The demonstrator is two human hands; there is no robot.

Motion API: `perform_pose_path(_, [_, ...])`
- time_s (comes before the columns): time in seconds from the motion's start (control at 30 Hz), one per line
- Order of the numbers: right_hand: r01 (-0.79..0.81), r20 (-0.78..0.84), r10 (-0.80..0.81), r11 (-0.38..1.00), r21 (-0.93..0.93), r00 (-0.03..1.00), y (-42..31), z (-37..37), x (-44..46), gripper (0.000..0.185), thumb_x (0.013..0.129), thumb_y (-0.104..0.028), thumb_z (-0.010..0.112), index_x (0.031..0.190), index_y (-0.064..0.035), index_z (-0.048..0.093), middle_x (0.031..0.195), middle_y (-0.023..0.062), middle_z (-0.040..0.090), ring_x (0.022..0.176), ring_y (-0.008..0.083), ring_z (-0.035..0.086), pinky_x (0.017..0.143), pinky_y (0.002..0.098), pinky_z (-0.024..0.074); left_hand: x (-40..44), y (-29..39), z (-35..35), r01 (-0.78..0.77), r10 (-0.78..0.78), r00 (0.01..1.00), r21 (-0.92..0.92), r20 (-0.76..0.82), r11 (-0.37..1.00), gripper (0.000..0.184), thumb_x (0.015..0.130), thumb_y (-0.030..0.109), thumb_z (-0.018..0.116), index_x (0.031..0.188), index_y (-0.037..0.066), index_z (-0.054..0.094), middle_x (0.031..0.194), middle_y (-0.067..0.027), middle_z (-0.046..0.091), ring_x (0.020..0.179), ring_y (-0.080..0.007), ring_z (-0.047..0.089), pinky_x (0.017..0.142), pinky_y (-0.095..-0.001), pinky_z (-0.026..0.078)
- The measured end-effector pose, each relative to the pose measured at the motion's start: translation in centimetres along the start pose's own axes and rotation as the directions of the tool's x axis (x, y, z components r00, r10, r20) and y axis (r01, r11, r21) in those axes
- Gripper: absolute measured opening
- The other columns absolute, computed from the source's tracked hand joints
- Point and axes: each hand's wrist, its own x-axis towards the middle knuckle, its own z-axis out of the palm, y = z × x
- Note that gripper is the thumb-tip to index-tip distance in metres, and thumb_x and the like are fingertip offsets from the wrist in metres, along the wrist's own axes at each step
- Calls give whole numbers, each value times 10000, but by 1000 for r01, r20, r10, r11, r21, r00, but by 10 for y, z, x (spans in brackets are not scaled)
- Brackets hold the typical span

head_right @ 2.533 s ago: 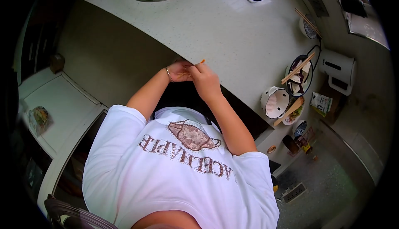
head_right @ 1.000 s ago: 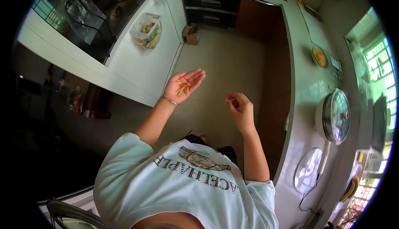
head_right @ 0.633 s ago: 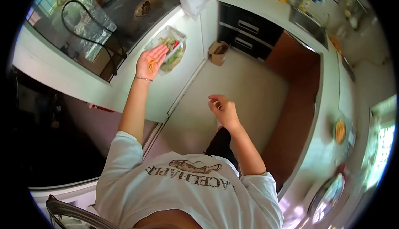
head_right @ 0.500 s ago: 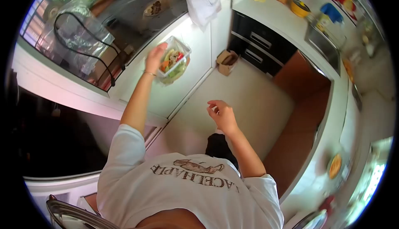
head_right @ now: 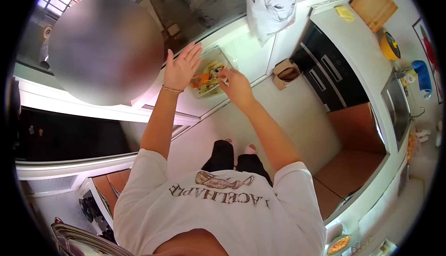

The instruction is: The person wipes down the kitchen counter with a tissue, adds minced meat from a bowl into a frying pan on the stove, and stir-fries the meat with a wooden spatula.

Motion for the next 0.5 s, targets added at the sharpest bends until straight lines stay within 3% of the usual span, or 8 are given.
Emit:
perform_pose_path(0.17, [-8,-139,0,999,-52,990,-32,8,51,229,704,-52,640,932,-50,624,826,88,601,662,216,584,580,288,468,-5,23,15,-85,95,990,-88,105,992,763,888,610,179,1394,41,222,1457,-121,207,1353,-247,158,1094,-384,66])
perform_pose_path(0.2, [-11,-134,4,998,-56,991,-17,21,56,229,704,-52,640,932,-50,624,826,88,601,662,216,584,580,288,468,3,11,-8,-102,68,990,296,122,950,750,895,598,179,1398,42,211,1461,-113,197,1354,-248,150,1096,-392,58])
perform_pose_path(0.23, [75,-13,-83,946,-315,996,8,42,57,223,687,-106,654,903,-61,625,787,92,595,664,229,590,597,324,472,6,1,-24,-107,34,991,634,127,766,737,902,586,178,1401,44,201,1464,-106,187,1356,-250,142,1097,-401,50])
perform_pose_path(0.27, [179,130,-128,823,-540,983,25,55,52,227,669,-160,669,874,-72,626,748,96,590,665,243,595,614,361,476,0,-8,-32,-97,27,992,624,121,775,737,902,586,178,1401,44,201,1464,-106,187,1356,-250,142,1097,-401,50])
perform_pose_path(0.33, [165,12,-187,829,-534,982,25,62,40,227,660,-172,670,864,-80,631,746,91,591,671,249,595,613,364,475,-12,-18,-33,92,-39,996,870,-83,484,709,910,573,199,1403,63,210,1455,-134,198,1356,-242,133,1100,-375,78])
perform_pose_path(0.4, [152,-128,-258,829,-538,958,19,51,52,227,651,-185,671,854,-88,636,743,87,592,677,254,594,612,367,474,-6,2,-24,-67,68,997,818,34,571,691,912,568,194,1411,89,197,1447,-145,217,1355,-233,139,1101,-370,65])
perform_pose_path(0.47, [-12,-42,1,965,-261,999,-3,35,52,242,671,-154,680,892,-64,640,807,91,615,701,241,605,618,344,476,-13,24,1,-262,298,954,504,9,823,630,944,495,106,1406,75,193,1439,-125,249,1352,-239,157,1098,-384,48])
perform_pose_path(0.5, [12,15,-7,935,-355,1000,11,42,51,148,685,-141,691,788,-44,647,732,99,617,655,244,605,586,327,466,-12,23,0,-269,296,955,496,26,825,630,944,495,106,1406,75,193,1439,-125,249,1352,-239,157,1098,-384,48])
